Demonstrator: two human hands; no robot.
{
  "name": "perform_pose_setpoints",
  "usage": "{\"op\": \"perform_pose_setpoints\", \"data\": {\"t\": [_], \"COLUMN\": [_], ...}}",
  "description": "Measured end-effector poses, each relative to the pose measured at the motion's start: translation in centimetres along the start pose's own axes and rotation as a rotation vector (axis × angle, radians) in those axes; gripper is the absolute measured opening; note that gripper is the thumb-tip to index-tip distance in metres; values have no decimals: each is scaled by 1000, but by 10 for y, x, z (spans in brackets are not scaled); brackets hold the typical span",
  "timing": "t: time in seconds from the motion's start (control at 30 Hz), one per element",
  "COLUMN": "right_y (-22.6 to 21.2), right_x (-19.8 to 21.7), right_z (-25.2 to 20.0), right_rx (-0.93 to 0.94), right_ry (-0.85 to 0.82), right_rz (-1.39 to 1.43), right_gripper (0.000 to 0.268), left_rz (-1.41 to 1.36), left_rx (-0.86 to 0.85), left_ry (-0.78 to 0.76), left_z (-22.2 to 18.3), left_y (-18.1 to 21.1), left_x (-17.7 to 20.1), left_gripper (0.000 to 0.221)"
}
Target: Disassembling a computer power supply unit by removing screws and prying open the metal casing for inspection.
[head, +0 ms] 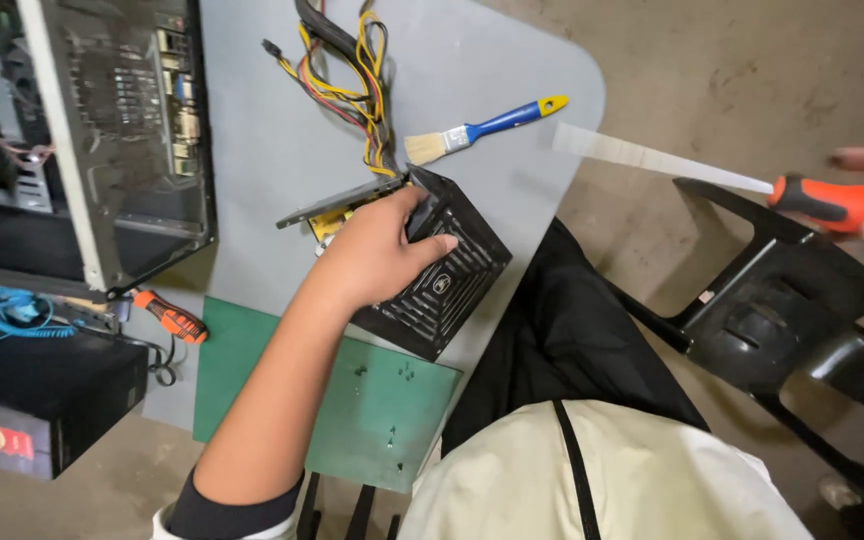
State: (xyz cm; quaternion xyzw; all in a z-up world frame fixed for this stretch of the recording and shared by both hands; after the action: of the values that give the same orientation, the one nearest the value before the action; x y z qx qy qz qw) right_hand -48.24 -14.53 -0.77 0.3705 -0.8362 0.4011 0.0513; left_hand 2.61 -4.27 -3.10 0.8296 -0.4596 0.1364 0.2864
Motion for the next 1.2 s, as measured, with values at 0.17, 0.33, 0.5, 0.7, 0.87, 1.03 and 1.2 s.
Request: {"op": "perform_pose_setpoints", "data": {"t": [0.17,0.33,0.5,0.7,0.87,1.03,1.2], "right_y": [-129,-140,-132,-158,-154,-156,-119], "right_x": [-101,-162,-191,-233,-287,-287,-343], "right_z": [-5,86,187,255,276,182,74], "right_rx": [-188,271,548,595,846,839,309], "right_ry": [-14,-95,-65,-109,-102,3,-424], "right_rz": [298,-1,-336,-629,-674,-398,386], "right_gripper": [49,38,38,37,40,48,68], "left_rz": [69,50,2,-109,-70,-94,-152], "left_rx": [-187,-252,-164,-165,-142,-155,-180], "left_ry": [-78,-190,-291,-360,-373,-377,-395], "left_z": [17,6,8,27,23,25,28], "left_y": [-8,-2,-26,-55,-45,-52,-57], "left_x": [4,32,36,29,40,31,28], "left_gripper": [68,63,66,56,48,51,49]}}
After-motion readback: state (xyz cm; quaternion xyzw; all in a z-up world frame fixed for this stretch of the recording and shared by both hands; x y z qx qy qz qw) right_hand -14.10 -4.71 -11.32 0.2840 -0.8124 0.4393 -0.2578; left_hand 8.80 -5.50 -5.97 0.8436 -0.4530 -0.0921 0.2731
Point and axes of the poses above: each hand's wrist, its own z-axis towards the middle knuckle, its own x-axis out of the back of the hand, y = z × x, the point moved 5 cm from there along z, towards the middle knuckle, and after that the axes turned 13 degrees about z, right-handed, at the moved point
